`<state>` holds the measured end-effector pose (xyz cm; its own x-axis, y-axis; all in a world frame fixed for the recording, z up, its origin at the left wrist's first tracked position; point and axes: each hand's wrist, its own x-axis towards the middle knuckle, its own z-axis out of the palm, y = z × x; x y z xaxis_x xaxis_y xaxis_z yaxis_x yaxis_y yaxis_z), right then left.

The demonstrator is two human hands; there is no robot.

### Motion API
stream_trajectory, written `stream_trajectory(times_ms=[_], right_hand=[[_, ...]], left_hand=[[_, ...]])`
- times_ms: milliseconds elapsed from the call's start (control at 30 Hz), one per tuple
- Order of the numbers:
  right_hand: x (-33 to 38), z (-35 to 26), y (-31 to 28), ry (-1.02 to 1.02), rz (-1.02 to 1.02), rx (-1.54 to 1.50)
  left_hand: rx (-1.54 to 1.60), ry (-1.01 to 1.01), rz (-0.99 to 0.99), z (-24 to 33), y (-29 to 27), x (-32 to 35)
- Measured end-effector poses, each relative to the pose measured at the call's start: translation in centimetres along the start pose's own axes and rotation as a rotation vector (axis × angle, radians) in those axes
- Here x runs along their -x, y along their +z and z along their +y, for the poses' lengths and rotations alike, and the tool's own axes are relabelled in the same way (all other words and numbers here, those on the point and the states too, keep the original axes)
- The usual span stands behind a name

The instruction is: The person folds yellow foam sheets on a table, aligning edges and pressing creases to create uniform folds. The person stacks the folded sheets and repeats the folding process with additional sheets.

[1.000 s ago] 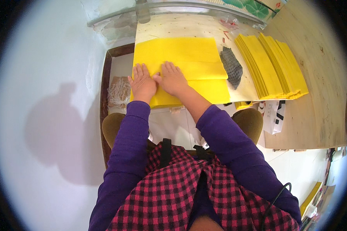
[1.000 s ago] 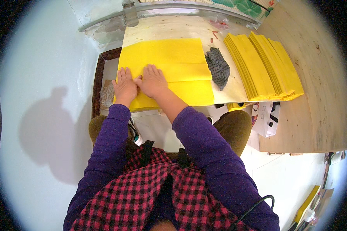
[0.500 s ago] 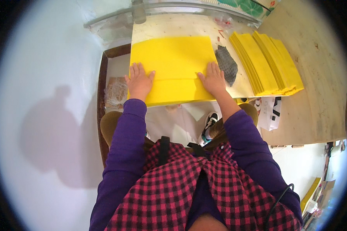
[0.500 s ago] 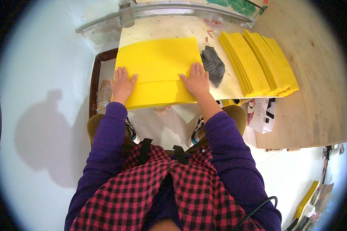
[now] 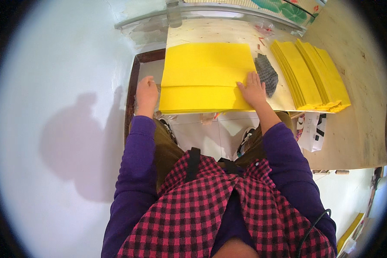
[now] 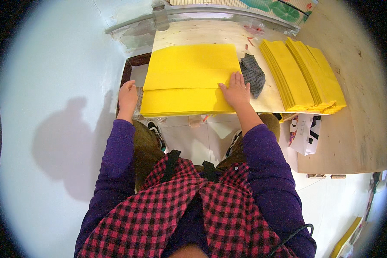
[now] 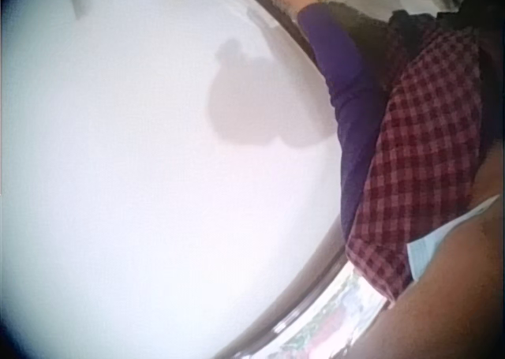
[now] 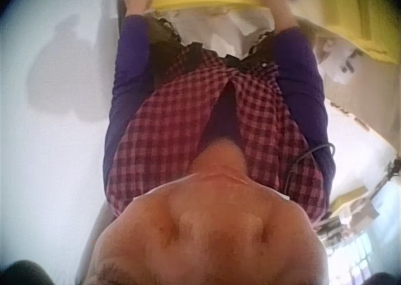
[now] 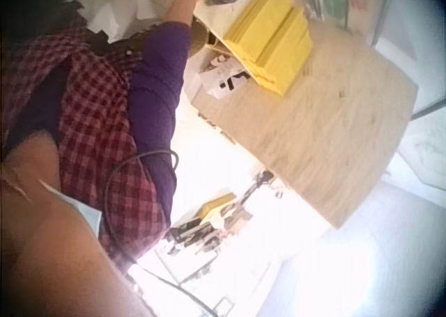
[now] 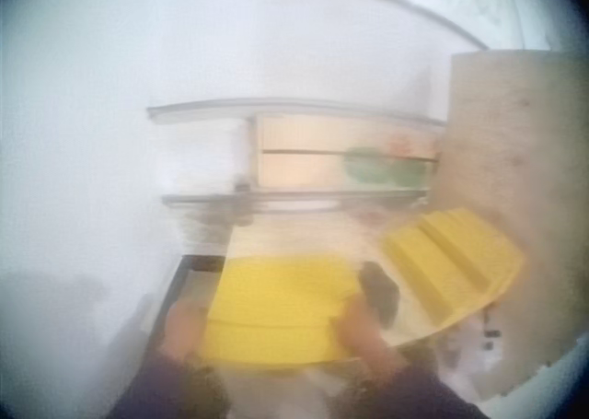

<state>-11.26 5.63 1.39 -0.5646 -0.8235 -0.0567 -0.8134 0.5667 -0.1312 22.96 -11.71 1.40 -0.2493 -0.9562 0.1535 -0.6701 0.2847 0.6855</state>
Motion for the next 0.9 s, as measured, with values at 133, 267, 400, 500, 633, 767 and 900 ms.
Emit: stream_trajectory(times_ms=[133,267,400,500,633,767,900], right_hand=[[0.1,-0.1,0.0,0.000,0.009,0.002],[0.1,0.0,0.0,-0.012,0.019,-0.017],[-0.1,0.4,0.4,-0.020,0.040,-0.008],[-0.2,0.6,0.9,-0.045,0.087,-0.021],[-0.3,0.8,0.8,-0.061,0.093,-0.036],[1.9,0.4,0.1,-0.252,0.428,-0.181],[5.2,-1.0,-0.4,-0.080,0.094,-1.057]], left_hand=[[1.021,-0.481,-0.119,1.8,0.4,2.4],[1.440,-0.766,-0.128,3.7,1.2,3.3],[1.476,-0.748,-0.097,3.5,2.1,1.5],[1.385,-0.700,-0.125,2.8,2.5,-0.1],[1.212,-0.626,-0.075,2.4,3.0,-1.2],[1.108,-0.584,0.088,2.8,3.8,-0.6],[1.106,-0.532,0.072,2.9,3.6,-0.1]])
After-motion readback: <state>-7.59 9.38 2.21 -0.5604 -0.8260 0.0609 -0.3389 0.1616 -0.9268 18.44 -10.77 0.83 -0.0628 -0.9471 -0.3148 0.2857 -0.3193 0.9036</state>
